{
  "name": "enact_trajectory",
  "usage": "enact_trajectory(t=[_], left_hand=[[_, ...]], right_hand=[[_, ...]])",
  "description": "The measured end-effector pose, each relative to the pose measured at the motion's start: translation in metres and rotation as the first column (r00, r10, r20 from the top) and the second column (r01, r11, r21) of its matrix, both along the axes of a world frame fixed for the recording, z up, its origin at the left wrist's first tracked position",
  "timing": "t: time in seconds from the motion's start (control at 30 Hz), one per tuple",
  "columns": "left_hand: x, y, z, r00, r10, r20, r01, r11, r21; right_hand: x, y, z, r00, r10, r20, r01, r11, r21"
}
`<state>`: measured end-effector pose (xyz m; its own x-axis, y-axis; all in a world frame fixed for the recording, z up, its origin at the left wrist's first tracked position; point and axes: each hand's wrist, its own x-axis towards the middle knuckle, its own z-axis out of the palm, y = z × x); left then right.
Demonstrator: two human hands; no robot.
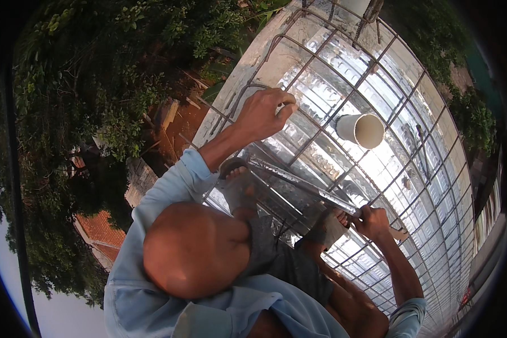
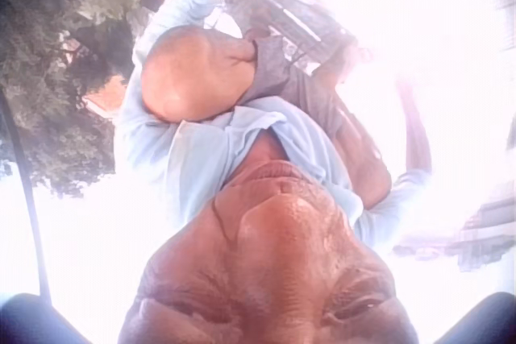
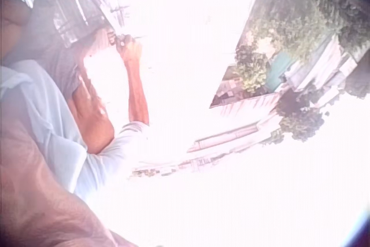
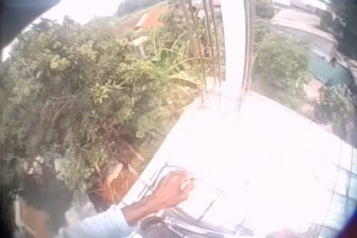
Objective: The person assembles a rebar grid by tying intersecting steel bars with wire using pliers and a metal rod. The person repeatedly twists wire ties at intersections to secure the grid structure.
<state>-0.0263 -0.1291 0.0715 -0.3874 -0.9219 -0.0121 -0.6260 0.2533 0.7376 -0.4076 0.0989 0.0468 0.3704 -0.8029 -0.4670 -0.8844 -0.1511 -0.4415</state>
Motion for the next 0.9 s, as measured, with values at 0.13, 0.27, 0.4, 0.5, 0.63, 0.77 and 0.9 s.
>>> enact_trajectory(t=[0.13, 0.27, 0.4, 0.5, 0.63, 0.77, 0.9], left_hand=[[0.121, -0.087, -0.049, 0.944, 0.247, 0.218, -0.301, 0.915, 0.27], [0.139, -0.108, -0.083, 0.969, 0.105, 0.225, -0.221, 0.778, 0.588], [0.132, -0.102, -0.091, 0.979, 0.108, 0.172, -0.201, 0.645, 0.737], [0.135, -0.099, -0.099, 0.979, 0.199, 0.049, -0.151, 0.541, 0.827], [0.149, -0.086, -0.122, 0.882, 0.445, -0.157, -0.082, 0.472, 0.878], [0.151, -0.091, -0.124, 0.905, 0.39, -0.17, -0.007, 0.412, 0.911], [0.146, -0.091, -0.122, 0.864, 0.471, -0.179, -0.03, 0.403, 0.915]], right_hand=[[-0.018, 0.012, -0.025, 0.997, -0.069, 0.03, 0.07, 0.997, -0.033], [-0.023, 0.006, -0.018, 0.998, -0.039, -0.049, 0.043, 0.995, 0.091], [-0.034, 0.015, -0.032, 0.988, -0.019, -0.152, 0.03, 0.997, 0.069], [-0.046, 0.026, -0.051, 0.991, 0.019, -0.135, -0.03, 0.996, -0.082], [-0.047, 0.019, -0.053, 0.981, 0.129, -0.145, -0.15, 0.978, -0.147], [-0.048, 0.02, -0.053, 0.966, 0.129, -0.223, -0.157, 0.982, -0.11], [-0.04, 0.008, -0.049, 0.947, 0.146, -0.285, -0.169, 0.984, -0.059]])
